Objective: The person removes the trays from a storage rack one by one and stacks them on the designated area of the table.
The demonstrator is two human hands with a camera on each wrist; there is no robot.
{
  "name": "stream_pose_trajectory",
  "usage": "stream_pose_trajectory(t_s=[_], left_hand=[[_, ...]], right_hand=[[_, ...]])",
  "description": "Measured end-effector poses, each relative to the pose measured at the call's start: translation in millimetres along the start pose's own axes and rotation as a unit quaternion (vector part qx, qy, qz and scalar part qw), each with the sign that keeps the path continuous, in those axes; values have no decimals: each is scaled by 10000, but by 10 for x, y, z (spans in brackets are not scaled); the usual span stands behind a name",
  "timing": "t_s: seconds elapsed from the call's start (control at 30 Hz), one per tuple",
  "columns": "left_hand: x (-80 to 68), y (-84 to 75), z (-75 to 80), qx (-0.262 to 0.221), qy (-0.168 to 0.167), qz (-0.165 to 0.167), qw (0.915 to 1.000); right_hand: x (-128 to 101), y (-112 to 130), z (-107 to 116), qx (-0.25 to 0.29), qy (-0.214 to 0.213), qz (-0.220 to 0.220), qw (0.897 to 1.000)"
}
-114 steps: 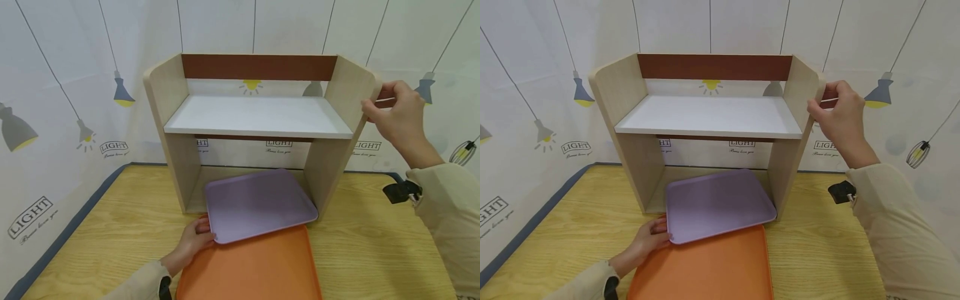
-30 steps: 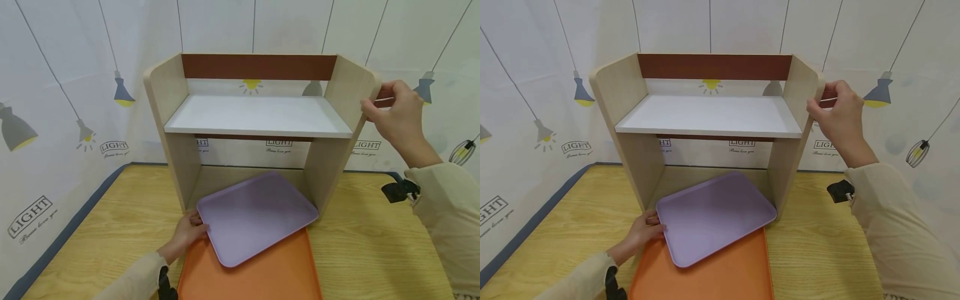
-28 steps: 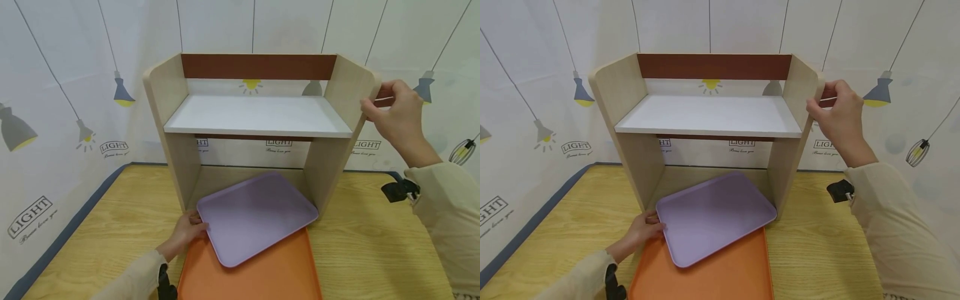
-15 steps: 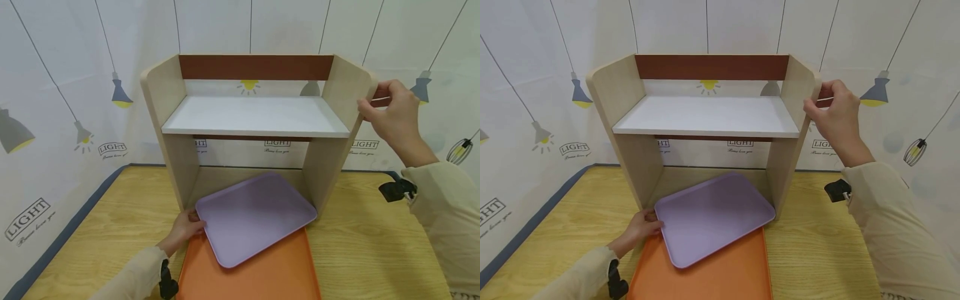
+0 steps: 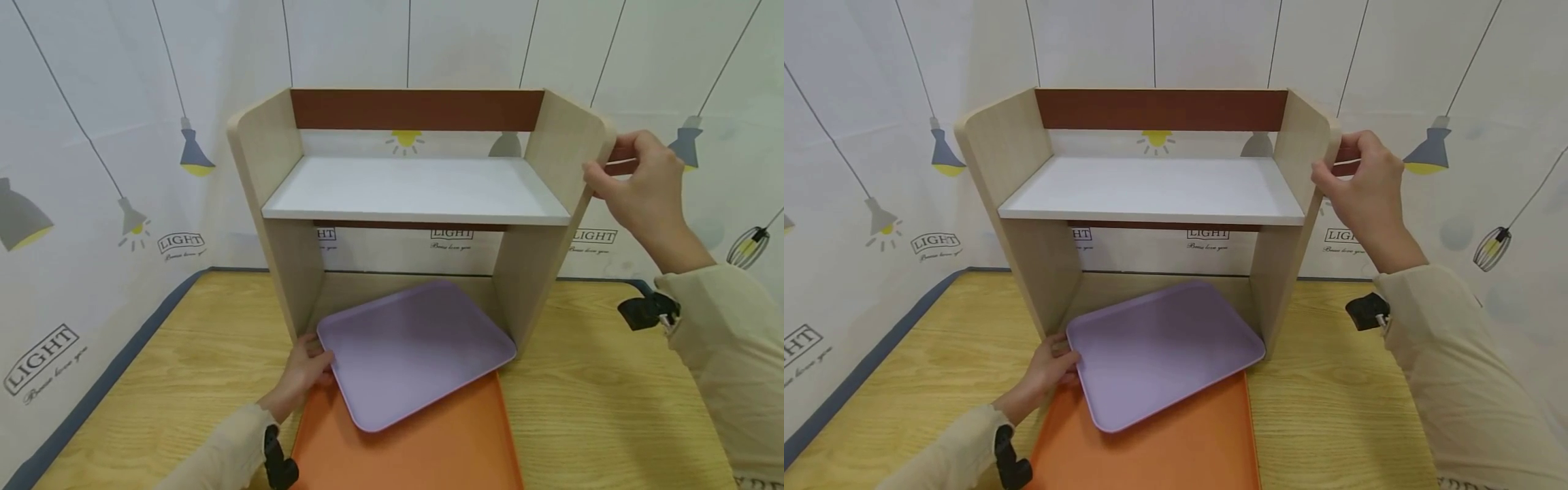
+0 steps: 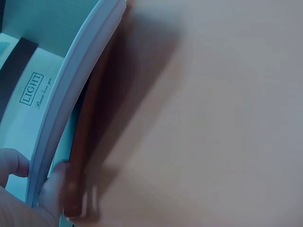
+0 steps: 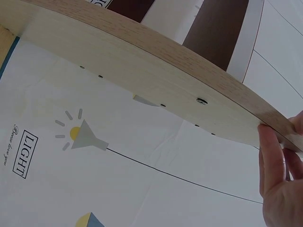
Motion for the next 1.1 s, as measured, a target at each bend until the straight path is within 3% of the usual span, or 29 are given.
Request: stream_pose_trajectory(t_s=[0.27, 0.6, 1.1], left_hand=[[6, 42, -32, -348, 167, -229, 9990], [1, 102, -34, -935, 201, 129, 9953], [-53, -37, 35, -1319, 76, 89, 9912]], right_hand=[[0, 2, -2, 16, -25, 59, 10000], [4, -5, 0, -41, 4, 52, 10000], [10, 3, 7, 35, -22, 122, 9999]])
Point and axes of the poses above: each hand's wrist, its own x-axis towards the middle knuckle, its own z-axis out of the back of the hand, y = z × x, the point moved 3 cm from there along x, towards the middle knuckle, and after that the axes turned 4 degrees about y, right-handed, at the moved point
